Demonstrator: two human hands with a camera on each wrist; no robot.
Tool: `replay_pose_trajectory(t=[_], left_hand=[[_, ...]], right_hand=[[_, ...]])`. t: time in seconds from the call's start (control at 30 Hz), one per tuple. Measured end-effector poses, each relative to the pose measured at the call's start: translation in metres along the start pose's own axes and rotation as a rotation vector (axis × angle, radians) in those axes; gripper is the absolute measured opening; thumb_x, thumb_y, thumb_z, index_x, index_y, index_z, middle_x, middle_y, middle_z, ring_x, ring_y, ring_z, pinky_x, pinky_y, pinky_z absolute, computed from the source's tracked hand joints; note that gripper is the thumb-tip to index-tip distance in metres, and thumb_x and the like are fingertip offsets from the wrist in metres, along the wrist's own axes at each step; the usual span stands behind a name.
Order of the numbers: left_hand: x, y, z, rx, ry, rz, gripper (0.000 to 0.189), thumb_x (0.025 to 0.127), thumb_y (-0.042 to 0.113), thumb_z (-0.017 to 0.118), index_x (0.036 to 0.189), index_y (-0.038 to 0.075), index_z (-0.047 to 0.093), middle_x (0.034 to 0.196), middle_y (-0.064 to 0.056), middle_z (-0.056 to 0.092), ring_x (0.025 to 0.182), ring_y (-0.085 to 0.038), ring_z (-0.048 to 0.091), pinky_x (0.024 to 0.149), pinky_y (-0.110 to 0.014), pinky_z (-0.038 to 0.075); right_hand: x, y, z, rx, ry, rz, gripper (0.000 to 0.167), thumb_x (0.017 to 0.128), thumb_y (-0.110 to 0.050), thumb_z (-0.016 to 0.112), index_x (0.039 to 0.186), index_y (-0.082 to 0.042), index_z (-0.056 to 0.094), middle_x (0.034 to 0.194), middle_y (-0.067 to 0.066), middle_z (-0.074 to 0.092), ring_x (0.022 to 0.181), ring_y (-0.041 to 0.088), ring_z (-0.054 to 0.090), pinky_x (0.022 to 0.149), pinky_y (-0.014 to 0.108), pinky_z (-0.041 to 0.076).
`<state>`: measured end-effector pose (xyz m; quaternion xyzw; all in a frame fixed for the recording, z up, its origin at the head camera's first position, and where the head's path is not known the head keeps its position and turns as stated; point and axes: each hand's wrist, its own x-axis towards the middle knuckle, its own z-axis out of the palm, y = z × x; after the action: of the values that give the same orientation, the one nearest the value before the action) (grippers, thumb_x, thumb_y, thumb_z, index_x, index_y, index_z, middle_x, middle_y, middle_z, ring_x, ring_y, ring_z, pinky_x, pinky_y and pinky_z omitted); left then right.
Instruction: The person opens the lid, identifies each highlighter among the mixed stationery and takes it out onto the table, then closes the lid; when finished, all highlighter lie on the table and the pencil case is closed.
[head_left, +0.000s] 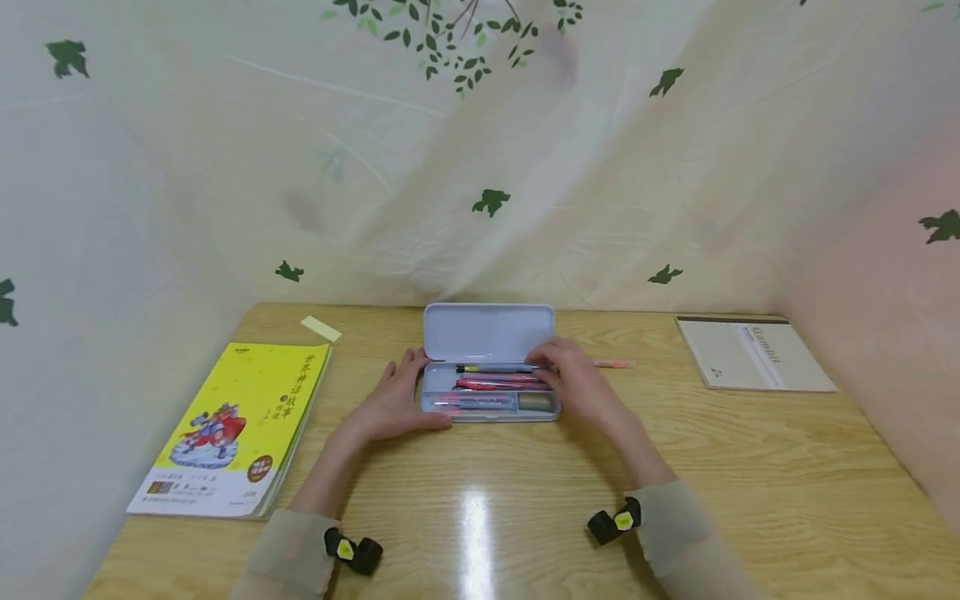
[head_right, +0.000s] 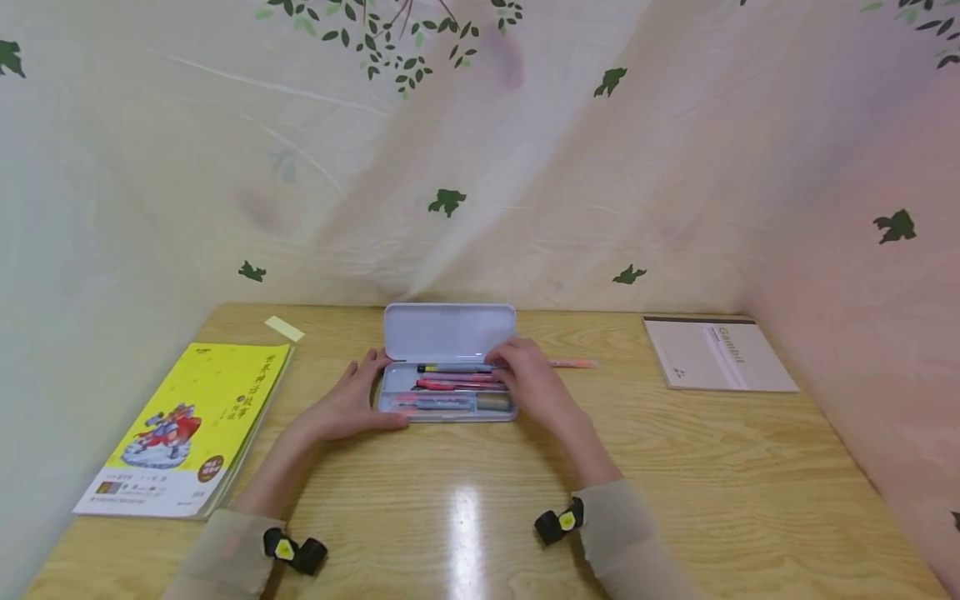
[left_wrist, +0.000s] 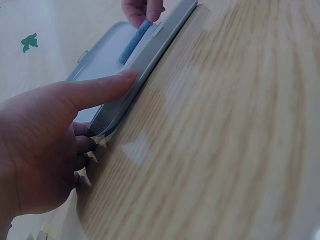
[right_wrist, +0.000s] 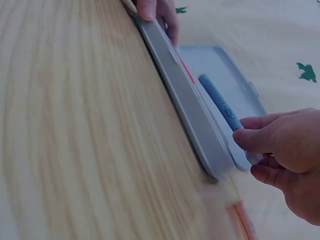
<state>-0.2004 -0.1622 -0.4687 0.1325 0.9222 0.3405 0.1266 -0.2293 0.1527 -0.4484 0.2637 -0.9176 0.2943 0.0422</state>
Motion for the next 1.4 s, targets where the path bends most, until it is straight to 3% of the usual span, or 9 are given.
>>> replay_pose_trajectory(t=[0.23,0.6,0.9,1.4], left_hand=[[0.001,0.002,0.0,-0.004,-0.007,-0.015,0.109,0.079,0.052,0.085,0.159,0.007,0.028,0.172,-0.024,0.01,0.161,-0.043,0.005,0.133,-0.057,0.001],[0.0,0.004,-0.001,-0.012,0.0,-0.013,0.108,0.078,0.051,0.085,0.159,0.008,0.029,0.173,-0.022,0.01,0.162,-0.042,0.005,0.133,-0.056,0.0],[0.0,0.003,0.001,-0.007,-0.002,-0.024,0.109,0.078,0.053,0.085,0.159,0.008,0.029,0.173,-0.022,0.01,0.162,-0.042,0.004,0.133,-0.057,0.001],[0.0,0.002,0.001,-0.007,0.004,-0.029,0.111,0.076,0.055,0.085,0.16,0.009,0.028,0.173,-0.022,0.011,0.162,-0.041,0.006,0.133,-0.057,0.001]], right_hand=[[-0.017,0.038,-0.03,0.0,0.056,-0.035,0.014,0.089,0.001,0.075,0.102,-0.005,0.076,0.094,0.008,0.072,0.084,0.018,0.061,0.071,0.027,0.053],[-0.05,0.081,-0.065,-0.064,0.064,0.041,0.015,0.09,0.002,0.075,0.102,-0.007,0.077,0.093,0.006,0.07,0.082,0.013,0.059,0.069,0.022,0.051],[-0.055,0.094,-0.068,-0.089,0.036,0.078,0.017,0.088,0.0,0.077,0.103,-0.007,0.076,0.095,0.007,0.07,0.083,0.016,0.061,0.07,0.023,0.052],[-0.053,0.096,-0.062,-0.112,0.002,0.086,0.015,0.087,0.001,0.077,0.101,-0.006,0.078,0.093,0.007,0.069,0.082,0.016,0.06,0.07,0.024,0.052]])
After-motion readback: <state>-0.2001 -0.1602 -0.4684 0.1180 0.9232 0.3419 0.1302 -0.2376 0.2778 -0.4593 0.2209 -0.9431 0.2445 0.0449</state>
